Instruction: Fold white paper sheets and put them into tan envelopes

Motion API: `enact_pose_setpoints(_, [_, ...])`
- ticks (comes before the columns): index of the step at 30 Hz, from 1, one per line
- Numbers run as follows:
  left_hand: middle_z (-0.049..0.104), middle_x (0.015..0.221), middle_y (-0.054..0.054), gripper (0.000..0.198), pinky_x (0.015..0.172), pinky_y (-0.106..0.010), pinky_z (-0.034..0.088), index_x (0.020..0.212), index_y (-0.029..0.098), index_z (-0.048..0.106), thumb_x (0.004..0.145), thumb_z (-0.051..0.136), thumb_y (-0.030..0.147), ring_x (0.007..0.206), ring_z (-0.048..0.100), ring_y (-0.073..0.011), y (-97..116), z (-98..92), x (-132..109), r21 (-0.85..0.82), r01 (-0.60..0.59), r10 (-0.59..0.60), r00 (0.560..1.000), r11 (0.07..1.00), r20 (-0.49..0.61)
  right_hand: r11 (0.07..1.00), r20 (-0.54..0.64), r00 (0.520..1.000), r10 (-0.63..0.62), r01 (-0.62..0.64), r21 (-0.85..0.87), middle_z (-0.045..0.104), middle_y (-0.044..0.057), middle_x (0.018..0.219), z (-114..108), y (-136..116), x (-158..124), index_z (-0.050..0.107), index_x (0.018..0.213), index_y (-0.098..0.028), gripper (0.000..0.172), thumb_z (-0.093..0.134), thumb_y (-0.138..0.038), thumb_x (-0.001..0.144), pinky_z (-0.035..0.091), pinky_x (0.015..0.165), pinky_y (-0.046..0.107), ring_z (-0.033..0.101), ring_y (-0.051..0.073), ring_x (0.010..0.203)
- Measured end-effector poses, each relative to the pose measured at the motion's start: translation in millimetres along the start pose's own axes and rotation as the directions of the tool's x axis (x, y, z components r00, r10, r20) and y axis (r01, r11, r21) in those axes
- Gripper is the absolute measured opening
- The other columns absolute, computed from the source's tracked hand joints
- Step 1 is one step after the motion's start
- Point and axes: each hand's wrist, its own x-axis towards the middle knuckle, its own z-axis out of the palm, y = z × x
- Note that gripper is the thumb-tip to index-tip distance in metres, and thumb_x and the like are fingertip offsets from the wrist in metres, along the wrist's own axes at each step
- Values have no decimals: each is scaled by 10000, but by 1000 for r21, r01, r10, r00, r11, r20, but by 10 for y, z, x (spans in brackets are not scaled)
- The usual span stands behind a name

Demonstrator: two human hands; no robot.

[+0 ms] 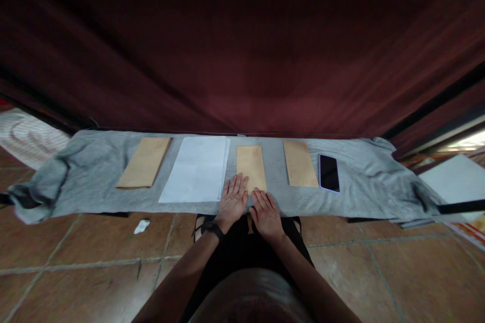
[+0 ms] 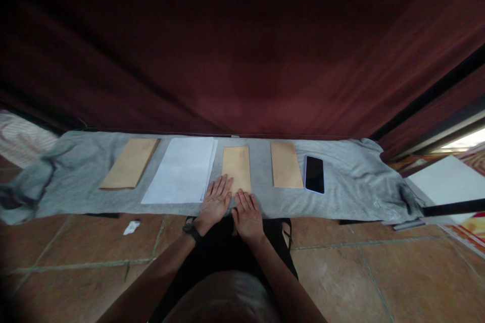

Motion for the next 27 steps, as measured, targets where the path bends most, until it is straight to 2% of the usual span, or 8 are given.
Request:
enact_pose_setpoints(5, [392, 1578, -185, 561, 1197, -530, 300, 1514, 116, 390, 978, 436, 276, 1474, 351, -309, 15, 31, -26, -144, 127, -135, 990, 981, -48, 999, -35, 999, 36, -37, -23, 502, 115, 1510, -12, 85, -43, 466, 1486, -139, 486, 429, -285, 1024, 306, 1199, 449, 469, 238, 1402])
enact_pose_setpoints(10, [576, 1406, -175, 675, 1119, -494, 432, 1503, 130, 398, 850, 568, 148, 1310, 537, -308, 80, 7, 13, -420, 260, -323, 942, 870, -86, 997, -53, 996, 68, -70, -30, 534, 118, 1486, 5, 79, -32, 487, 1471, -137, 475, 424, -259, 1016, 323, 1187, 447, 496, 242, 1377])
enact_pose_setpoints(12, [618, 1331, -163, 717, 1087, -488, 462, 1484, 140, 427, 790, 606, 107, 1233, 591, -303, 89, 2, 71, -532, 331, -427, 902, 779, -64, 995, -55, 994, 90, -92, -36, 540, 124, 1481, 12, 42, -1, 507, 1454, -128, 469, 436, -237, 1003, 323, 1184, 449, 503, 248, 1366])
enact_pose_setpoints(17, [707, 1037, -100, 813, 844, -374, 586, 1507, 119, 357, 741, 628, 81, 896, 705, -218, 68, 9, 245, -786, 471, -606, 780, 401, 158, 991, -49, 991, 129, -131, -41, 566, 139, 1453, -34, -44, 142, 527, 1435, -136, 474, 471, -221, 972, 389, 1127, 459, 560, 285, 1272])
enact_pose_setpoints(20, [706, 895, -34, 794, 763, -304, 580, 1529, 142, 312, 787, 591, 99, 788, 693, -169, 150, -53, 308, -851, 408, -570, 805, 332, 164, 985, -47, 985, 165, -167, -43, 584, 160, 1426, -88, -39, 256, 527, 1433, -146, 473, 455, -252, 978, 474, 1027, 461, 612, 312, 1176])
enact_pose_setpoints(23, [678, 839, 2, 682, 727, -263, 559, 1471, 177, 430, 817, 623, 165, 741, 662, -139, 337, -220, 349, -906, 282, -479, 872, 316, 104, 972, -49, 971, 234, -233, 33, 641, 172, 1343, -146, 31, 377, 566, 1393, -178, 445, 362, -265, 1007, 535, 914, 421, 676, 293, 1058])
enact_pose_setpoints(25, [674, 870, -5, 594, 755, -264, 556, 1435, 191, 489, 863, 635, 256, 771, 658, -133, 466, -365, 376, -918, 208, -414, 909, 337, 54, 926, -69, 941, 332, -311, 213, 711, 166, 1204, -174, 96, 450, 639, 1293, -203, 419, 338, -314, 1023, 557, 838, 383, 712, 269, 939])
enact_pose_setpoints(27, [686, 1005, -52, 513, 837, -286, 555, 1411, 194, 525, 921, 594, 329, 899, 670, -154, 548, -487, 399, -915, 137, -349, 937, 379, -4, 760, -65, 874, 482, -380, 527, 760, 130, 973, -179, 151, 501, 712, 1091, -216, 388, 397, -429, 1012, 571, 769, 356, 719, 245, 807])
